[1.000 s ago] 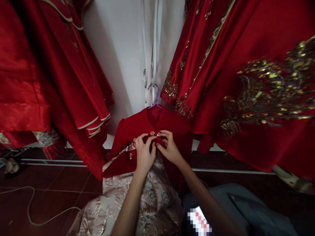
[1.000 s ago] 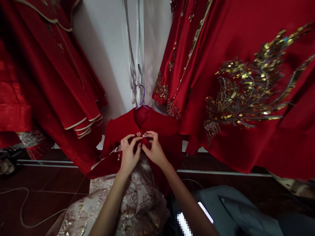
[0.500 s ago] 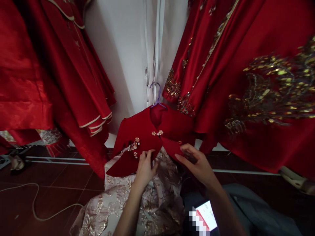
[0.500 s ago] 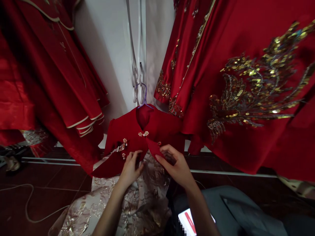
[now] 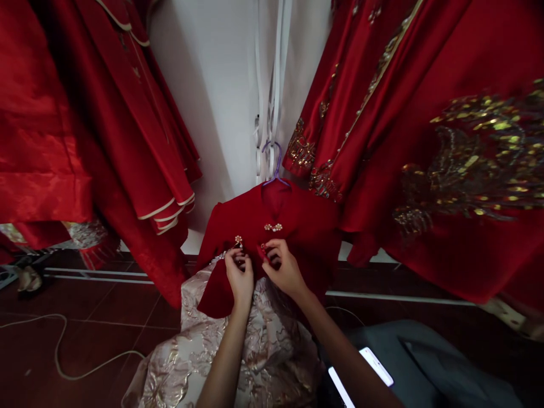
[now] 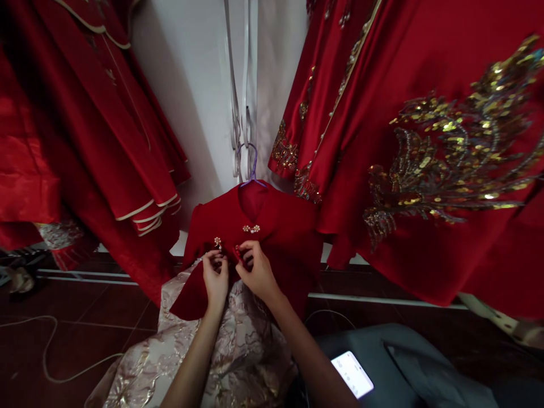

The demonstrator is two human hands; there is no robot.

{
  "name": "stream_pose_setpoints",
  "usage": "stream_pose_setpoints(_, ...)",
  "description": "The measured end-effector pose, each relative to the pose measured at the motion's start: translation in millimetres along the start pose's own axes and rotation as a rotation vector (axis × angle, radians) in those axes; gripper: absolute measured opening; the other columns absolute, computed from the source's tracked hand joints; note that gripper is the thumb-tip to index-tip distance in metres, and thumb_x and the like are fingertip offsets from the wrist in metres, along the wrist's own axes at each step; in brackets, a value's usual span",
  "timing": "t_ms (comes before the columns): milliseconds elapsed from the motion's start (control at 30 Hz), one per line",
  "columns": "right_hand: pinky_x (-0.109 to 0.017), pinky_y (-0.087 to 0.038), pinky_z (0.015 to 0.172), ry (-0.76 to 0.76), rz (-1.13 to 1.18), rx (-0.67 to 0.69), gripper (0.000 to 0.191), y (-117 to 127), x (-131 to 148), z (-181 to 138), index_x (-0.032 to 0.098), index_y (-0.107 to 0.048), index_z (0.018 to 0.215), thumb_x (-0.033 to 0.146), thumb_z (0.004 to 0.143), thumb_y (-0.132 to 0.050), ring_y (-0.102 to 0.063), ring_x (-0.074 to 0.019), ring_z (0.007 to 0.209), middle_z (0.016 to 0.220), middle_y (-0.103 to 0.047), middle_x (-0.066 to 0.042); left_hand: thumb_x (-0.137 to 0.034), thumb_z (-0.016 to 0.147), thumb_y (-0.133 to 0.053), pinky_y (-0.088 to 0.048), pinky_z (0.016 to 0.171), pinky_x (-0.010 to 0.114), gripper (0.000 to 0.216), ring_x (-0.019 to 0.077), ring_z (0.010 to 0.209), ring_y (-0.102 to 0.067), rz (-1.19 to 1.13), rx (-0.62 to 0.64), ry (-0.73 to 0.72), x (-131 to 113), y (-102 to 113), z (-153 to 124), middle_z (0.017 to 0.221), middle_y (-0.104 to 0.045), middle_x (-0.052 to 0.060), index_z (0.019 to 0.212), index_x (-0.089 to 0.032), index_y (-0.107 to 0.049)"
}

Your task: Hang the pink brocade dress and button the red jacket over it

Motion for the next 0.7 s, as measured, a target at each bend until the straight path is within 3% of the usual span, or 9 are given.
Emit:
stream_pose_setpoints(67,-0.024,-0.049,0.059,-0.019,0.012,0.049,0.044,-8,-5,0,0.023,-0.047,0.114,0.011,0.072,-0.051,-0.057,-0.0127,0.073,0.104,-0.058,-0.005,-0.024,0.080,-0.052,-0.052,0.074,0.026,0.035,0.0136,0.089,-0.059,-0.040,-0.003,0.005,2,2,1,0.111,-0.053,0.011,0.113,-0.019,-0.043)
stream_pose_setpoints(167,-0.024,-0.050,0.063,0.005,-0.013,0.076,0.037,-16,-8,3,0.024,-0.054,0.112,0.013,0.078,-0.047,-0.058,-0.0137,0.080,0.106,-0.059,-0.006,-0.026,0.082,-0.051,-0.052,0.080,0.026,0.043,0.0144,0.101,-0.057,-0.091,0.073,-0.018,4,-3,4,0.123,-0.048,0.012,0.122,-0.022,-0.036)
stream_pose_setpoints(433,-0.033,-0.053,0.074,-0.058,-0.041,-0.223,0.025,-28,-13,20,0.022,-0.058,0.103,0.019,0.082,-0.046,-0.060,-0.0190,0.089,0.102,-0.062,-0.008,-0.024,0.082,-0.050,-0.051,0.086,0.030,0.026,0.0140,0.095,-0.062,-0.133,0.080,-0.046,3,-11,30,0.107,-0.060,0.010,0.107,-0.017,-0.049)
stream_pose_setpoints(567,-0.031,-0.053,0.081,-0.083,0.154,-0.129,0.030,-44,-18,28,0.021,-0.060,0.107,0.018,0.079,-0.049,-0.061,-0.0170,0.092,0.109,-0.061,-0.009,-0.024,0.081,-0.051,-0.049,0.090,0.034,0.027,0.0164,0.097,-0.063,-0.108,0.104,-0.030,-7,-7,35,0.105,-0.065,0.010,0.105,-0.014,-0.057)
stream_pose_setpoints(700,-0.033,-0.051,0.087,-0.153,0.367,-0.031,0.026,-54,-27,34,0.020,-0.058,0.107,0.024,0.083,-0.048,-0.062,-0.0163,0.097,0.110,-0.062,-0.008,-0.029,0.080,-0.054,-0.050,0.090,0.035,0.026,0.0176,0.095,-0.064,-0.086,0.047,-0.008,-14,1,33,0.102,-0.068,0.010,0.100,-0.014,-0.062)
Point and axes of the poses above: each hand's wrist, its own z-axis towards the middle knuckle, its own y-axis out of the back of the hand, x = y × z, the point moved 5 cm from there along z, towards the middle knuckle
